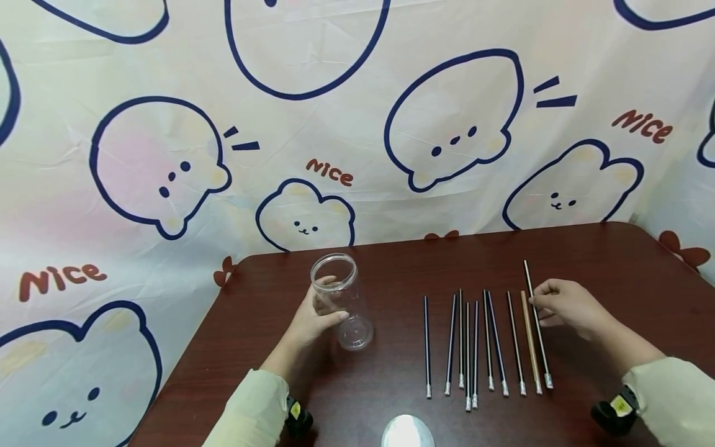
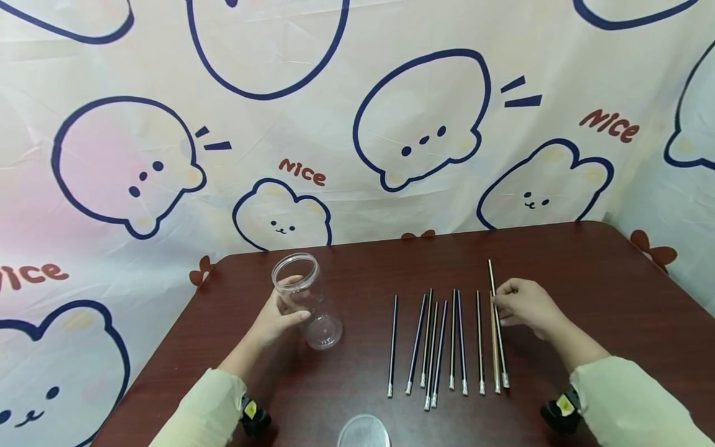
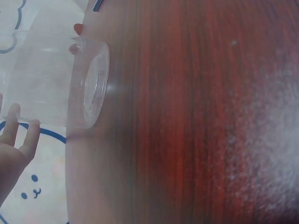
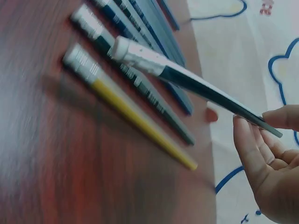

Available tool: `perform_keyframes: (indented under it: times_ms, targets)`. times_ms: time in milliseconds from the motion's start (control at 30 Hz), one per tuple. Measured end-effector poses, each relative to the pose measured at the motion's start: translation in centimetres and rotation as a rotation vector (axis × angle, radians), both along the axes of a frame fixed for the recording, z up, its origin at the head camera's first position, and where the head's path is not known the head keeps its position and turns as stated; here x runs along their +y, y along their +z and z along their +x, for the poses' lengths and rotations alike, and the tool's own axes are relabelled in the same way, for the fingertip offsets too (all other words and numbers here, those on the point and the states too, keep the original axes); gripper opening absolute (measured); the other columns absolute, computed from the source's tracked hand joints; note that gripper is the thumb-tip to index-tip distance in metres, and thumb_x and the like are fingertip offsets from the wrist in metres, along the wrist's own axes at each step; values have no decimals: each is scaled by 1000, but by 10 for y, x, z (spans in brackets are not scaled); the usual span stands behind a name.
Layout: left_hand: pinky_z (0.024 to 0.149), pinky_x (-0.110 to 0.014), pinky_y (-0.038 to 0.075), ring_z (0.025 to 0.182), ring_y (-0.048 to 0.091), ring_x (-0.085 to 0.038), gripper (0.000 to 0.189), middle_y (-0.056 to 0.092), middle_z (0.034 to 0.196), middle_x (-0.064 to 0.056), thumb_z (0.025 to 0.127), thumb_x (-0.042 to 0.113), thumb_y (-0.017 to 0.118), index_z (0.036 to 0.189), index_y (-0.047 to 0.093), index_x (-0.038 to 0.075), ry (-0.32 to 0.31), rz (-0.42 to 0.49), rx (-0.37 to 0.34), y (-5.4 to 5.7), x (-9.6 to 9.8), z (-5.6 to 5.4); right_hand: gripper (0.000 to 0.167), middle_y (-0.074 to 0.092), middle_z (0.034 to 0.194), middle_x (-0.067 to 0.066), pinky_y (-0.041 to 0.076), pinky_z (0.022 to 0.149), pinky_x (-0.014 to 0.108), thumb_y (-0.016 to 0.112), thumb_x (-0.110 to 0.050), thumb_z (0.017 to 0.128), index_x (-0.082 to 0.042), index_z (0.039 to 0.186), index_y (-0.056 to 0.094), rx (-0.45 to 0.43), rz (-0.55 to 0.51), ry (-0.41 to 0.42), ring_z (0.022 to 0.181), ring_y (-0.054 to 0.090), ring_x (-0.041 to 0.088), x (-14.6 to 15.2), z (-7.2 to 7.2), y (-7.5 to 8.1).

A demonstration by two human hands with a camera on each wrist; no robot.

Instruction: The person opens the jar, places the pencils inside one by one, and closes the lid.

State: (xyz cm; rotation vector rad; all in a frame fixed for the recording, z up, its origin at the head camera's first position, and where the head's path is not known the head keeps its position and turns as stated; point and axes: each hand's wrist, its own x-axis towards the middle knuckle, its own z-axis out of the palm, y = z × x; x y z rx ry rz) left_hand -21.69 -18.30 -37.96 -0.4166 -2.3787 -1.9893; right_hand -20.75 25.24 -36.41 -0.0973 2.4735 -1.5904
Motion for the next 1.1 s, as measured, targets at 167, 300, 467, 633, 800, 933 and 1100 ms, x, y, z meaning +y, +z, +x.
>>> perform_keyframes:
  times_ms: [167, 300, 467, 633, 800, 933, 1100]
  targets:
    - [81, -36, 38, 91, 51, -23, 65, 48, 114, -16, 70, -2, 66, 125, 34, 12, 6, -1, -7, 1, 1, 1, 28, 49, 84, 13, 48, 61, 33, 48, -12, 87, 12, 99, 41, 10, -56, 12, 68, 53, 16, -16, 0, 12]
    - [81, -37, 38, 92, 51, -23, 65, 49, 114, -15, 70, 0, 67, 125, 34, 13, 12, -8, -9, 0, 0, 1, 28, 51, 82, 11, 48, 61, 33, 49, -12, 87, 11, 100, 40, 29, -108, 36, 67, 53, 15, -28, 0, 20]
    - [80, -38, 39, 93, 50, -24, 66, 49, 114, -13, 68, 2, 68, 124, 34, 15, 19, -13, -8, -2, -1, 0, 28, 49, 84, 13, 48, 62, 32, 49, -12, 87, 10, 101, 39, 37, -149, 54, 67, 53, 15, -42, -2, 29]
    - [82, -38, 38, 96, 50, -24, 67, 49, 115, -14, 68, 3, 69, 124, 34, 14, 11, 1, -9, -4, -2, 0, 27, 49, 84, 12, 48, 63, 32, 49, -10, 86, 10, 100, 39, 49, -206, 64, 67, 53, 13, -58, -3, 39]
    - [81, -38, 39, 93, 51, -24, 66, 49, 115, -14, 69, 1, 68, 124, 34, 14, 11, -8, -6, -3, -2, 1, 27, 50, 82, 7, 48, 62, 31, 49, -9, 86, 11, 101, 38, 70, -248, 83, 66, 52, 12, -74, -5, 48]
    - [80, -37, 39, 93, 51, -25, 66, 48, 115, -14, 70, 1, 67, 125, 33, 15, 6, -8, -14, -1, -2, 1, 25, 49, 81, 8, 48, 62, 31, 49, -7, 86, 10, 101, 38, 73, -261, 87, 66, 52, 12, -87, -8, 56]
    - [77, -36, 41, 91, 51, -26, 66, 47, 115, -14, 70, 5, 68, 125, 33, 14, 0, -26, -6, 1, -2, 1, 24, 47, 85, 10, 48, 64, 34, 49, -7, 86, 9, 100, 38, 94, -262, 100, 68, 51, 13, -102, -14, 63]
